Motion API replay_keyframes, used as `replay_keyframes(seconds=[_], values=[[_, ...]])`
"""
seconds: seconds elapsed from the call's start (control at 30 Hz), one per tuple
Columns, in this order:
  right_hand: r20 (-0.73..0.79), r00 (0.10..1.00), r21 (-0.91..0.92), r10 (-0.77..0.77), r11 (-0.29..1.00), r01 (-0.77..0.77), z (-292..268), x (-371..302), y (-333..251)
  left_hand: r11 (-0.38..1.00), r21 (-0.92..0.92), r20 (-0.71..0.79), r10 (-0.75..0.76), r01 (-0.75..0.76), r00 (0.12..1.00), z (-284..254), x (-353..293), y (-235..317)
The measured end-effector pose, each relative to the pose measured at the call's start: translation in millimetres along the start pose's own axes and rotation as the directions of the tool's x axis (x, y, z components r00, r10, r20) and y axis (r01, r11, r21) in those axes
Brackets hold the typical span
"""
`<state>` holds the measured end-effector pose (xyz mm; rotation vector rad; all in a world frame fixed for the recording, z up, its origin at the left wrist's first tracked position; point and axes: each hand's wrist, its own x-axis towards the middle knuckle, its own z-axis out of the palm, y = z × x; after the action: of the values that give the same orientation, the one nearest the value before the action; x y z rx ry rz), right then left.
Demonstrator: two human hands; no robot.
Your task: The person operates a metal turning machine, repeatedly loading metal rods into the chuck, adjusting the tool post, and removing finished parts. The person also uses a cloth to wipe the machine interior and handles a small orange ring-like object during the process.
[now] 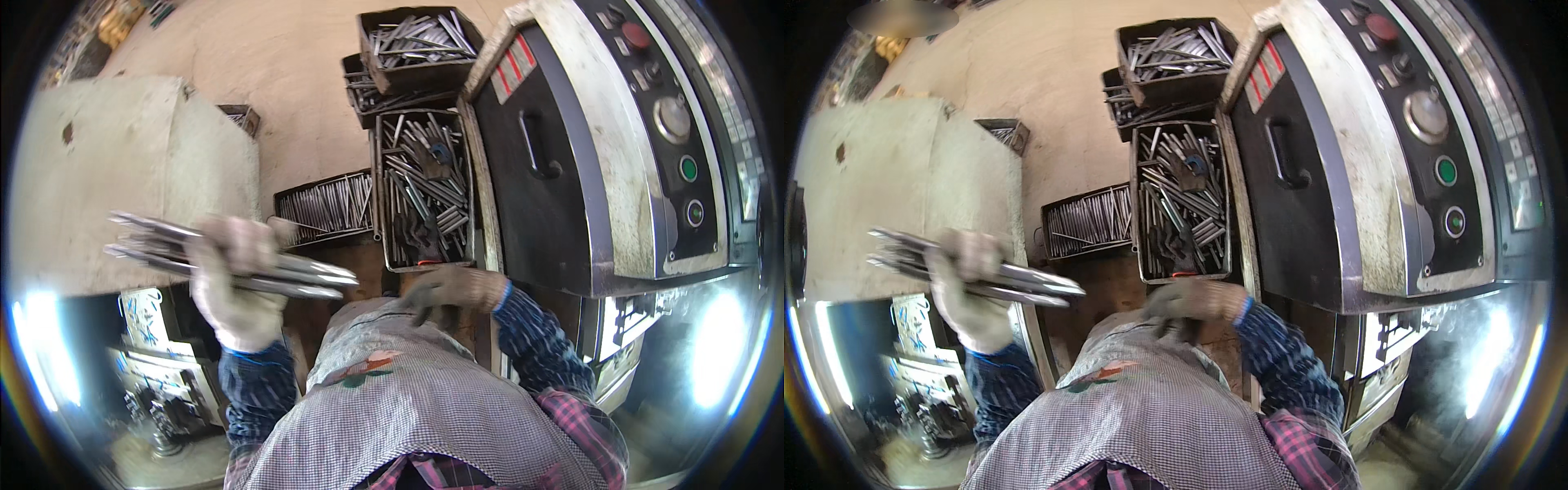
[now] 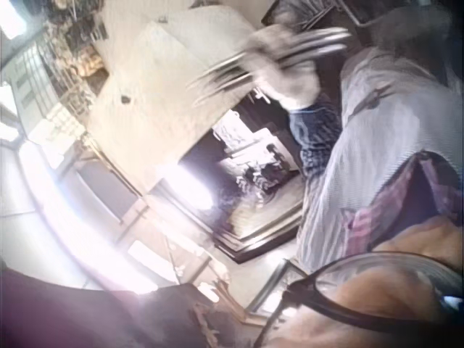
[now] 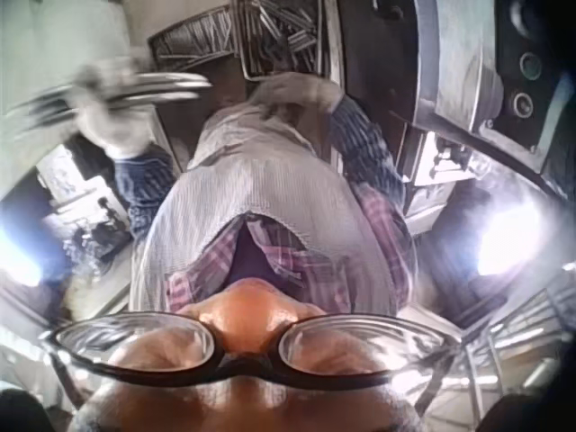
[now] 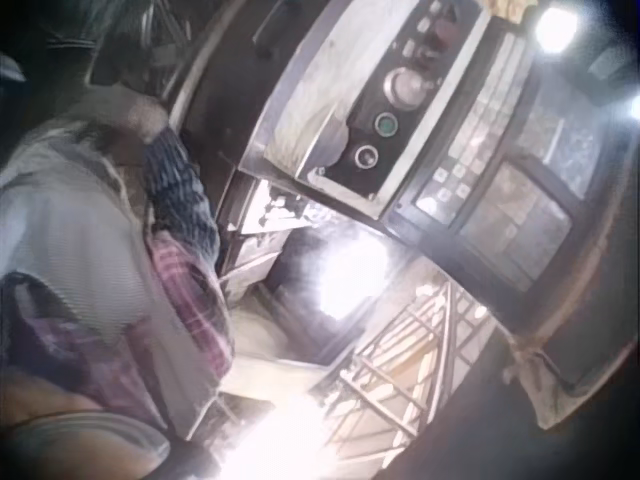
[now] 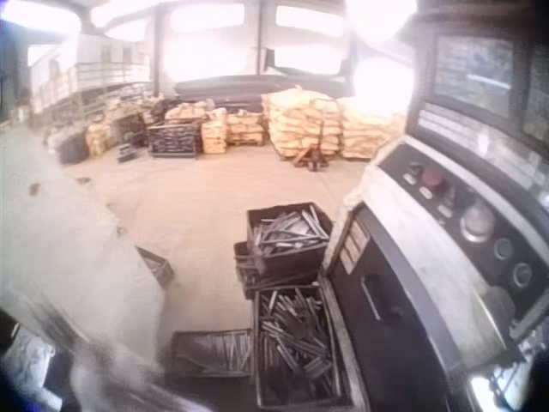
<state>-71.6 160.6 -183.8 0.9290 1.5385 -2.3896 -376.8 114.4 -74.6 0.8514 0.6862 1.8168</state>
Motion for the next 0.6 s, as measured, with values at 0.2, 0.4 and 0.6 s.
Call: replay_keyframes(seconds=[0.2,0.4,0.6], values=[[-0.651,0.562,0.222,0.509,0.837,-0.501,25.6,-96.5,124.6,0.747,0.515,-0.245,-0.340,0.419,0.908,-32.0,38.8,-28.4],[-0.789,0.435,0.293,0.434,0.888,-0.355,59.2,-71.2,143.0,0.086,0.773,-0.269,-0.853,0.629,0.448,-96.8,8.2,-170.4],[-0.906,0.424,-0.227,0.010,0.834,-0.503,3.0,53.8,159.8,-0.265,0.932,-0.318,-0.924,0.246,0.212,-144.7,-24.6,-248.3]])
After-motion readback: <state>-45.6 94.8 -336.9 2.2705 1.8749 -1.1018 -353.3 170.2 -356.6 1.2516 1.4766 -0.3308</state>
